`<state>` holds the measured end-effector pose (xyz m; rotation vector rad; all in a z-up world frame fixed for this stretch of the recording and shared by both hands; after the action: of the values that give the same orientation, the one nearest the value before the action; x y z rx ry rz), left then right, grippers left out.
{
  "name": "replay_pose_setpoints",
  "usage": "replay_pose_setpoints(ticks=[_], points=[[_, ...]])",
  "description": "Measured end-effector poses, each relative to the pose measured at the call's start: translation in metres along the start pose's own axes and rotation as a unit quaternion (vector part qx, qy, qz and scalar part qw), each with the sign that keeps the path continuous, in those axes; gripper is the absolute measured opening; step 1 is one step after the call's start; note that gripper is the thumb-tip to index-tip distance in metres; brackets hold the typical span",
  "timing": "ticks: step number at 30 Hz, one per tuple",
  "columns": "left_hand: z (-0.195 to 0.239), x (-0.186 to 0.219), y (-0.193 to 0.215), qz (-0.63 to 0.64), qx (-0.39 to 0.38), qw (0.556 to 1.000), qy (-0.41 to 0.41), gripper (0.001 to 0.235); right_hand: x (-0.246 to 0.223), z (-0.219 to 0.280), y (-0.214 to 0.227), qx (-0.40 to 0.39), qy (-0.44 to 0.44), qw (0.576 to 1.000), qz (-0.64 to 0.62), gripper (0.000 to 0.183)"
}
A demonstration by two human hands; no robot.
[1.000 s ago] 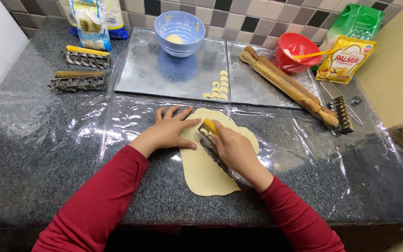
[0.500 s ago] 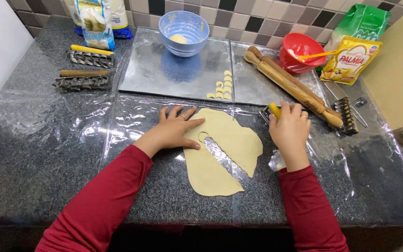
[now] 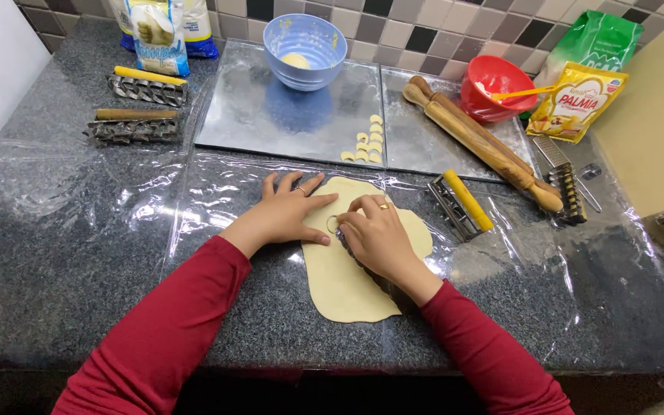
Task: Cutting and shaping dough into small decorative pastries using a roller cutter and manual folding.
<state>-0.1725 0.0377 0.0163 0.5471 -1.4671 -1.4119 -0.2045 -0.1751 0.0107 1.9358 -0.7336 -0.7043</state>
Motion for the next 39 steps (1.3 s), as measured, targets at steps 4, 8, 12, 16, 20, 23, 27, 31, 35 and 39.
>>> replay_pose_setpoints(ticks=[4, 8, 12, 16, 20, 23, 27, 31, 35, 39], points=[[0.001, 0.001, 0.001, -0.004, -0.005, 1.0, 0.004, 0.089, 0.004, 0.0, -0.007, -0.015, -0.013, 1.0, 0.007, 0.01], [0.002, 0.003, 0.002, -0.007, -0.005, 1.0, 0.005, 0.089, 0.009, -0.003, -0.014, -0.035, -0.059, 0.998, -0.017, 0.011], [0.001, 0.002, 0.001, -0.008, -0.007, 1.0, 0.005, 0.09, 0.013, -0.01, -0.017, -0.072, -0.122, 0.988, -0.066, 0.012], [0.001, 0.002, 0.001, -0.001, -0.005, 1.0, 0.006, 0.089, 0.011, -0.014, -0.011, -0.092, -0.165, 0.977, -0.097, 0.012], [0.001, 0.002, 0.001, 0.001, -0.006, 1.0, 0.007, 0.09, 0.006, -0.022, -0.001, -0.122, -0.192, 0.971, -0.076, 0.012], [0.0, 0.001, 0.0, 0.001, -0.006, 1.0, 0.007, 0.091, 0.017, -0.026, -0.01, -0.154, -0.212, 0.96, -0.096, 0.015], [0.001, 0.002, 0.001, 0.003, -0.008, 1.0, 0.005, 0.091, 0.022, -0.029, -0.016, -0.175, -0.243, 0.942, -0.149, 0.017], [-0.001, 0.001, 0.0, -0.002, -0.005, 1.0, 0.005, 0.091, 0.022, -0.028, -0.016, -0.173, -0.237, 0.943, -0.155, 0.018], [-0.001, 0.001, -0.001, -0.008, -0.001, 1.0, 0.003, 0.09, 0.011, -0.026, -0.009, -0.153, -0.216, 0.948, -0.175, 0.015], [-0.001, 0.0, -0.002, -0.012, -0.001, 1.0, 0.001, 0.089, 0.0, -0.027, -0.002, -0.146, -0.231, 0.935, -0.225, 0.015]])
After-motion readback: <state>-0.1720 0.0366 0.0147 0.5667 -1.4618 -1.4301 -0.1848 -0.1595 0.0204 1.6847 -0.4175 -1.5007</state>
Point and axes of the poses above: each hand's wrist, its own z-axis away from the middle knuckle, its own y-axis out of the back of the hand, x = y × z, the point moved 1 cm from there along -z, towards the middle knuckle, and after that the axes turned 1 degree about x, right-handed, at the moved point
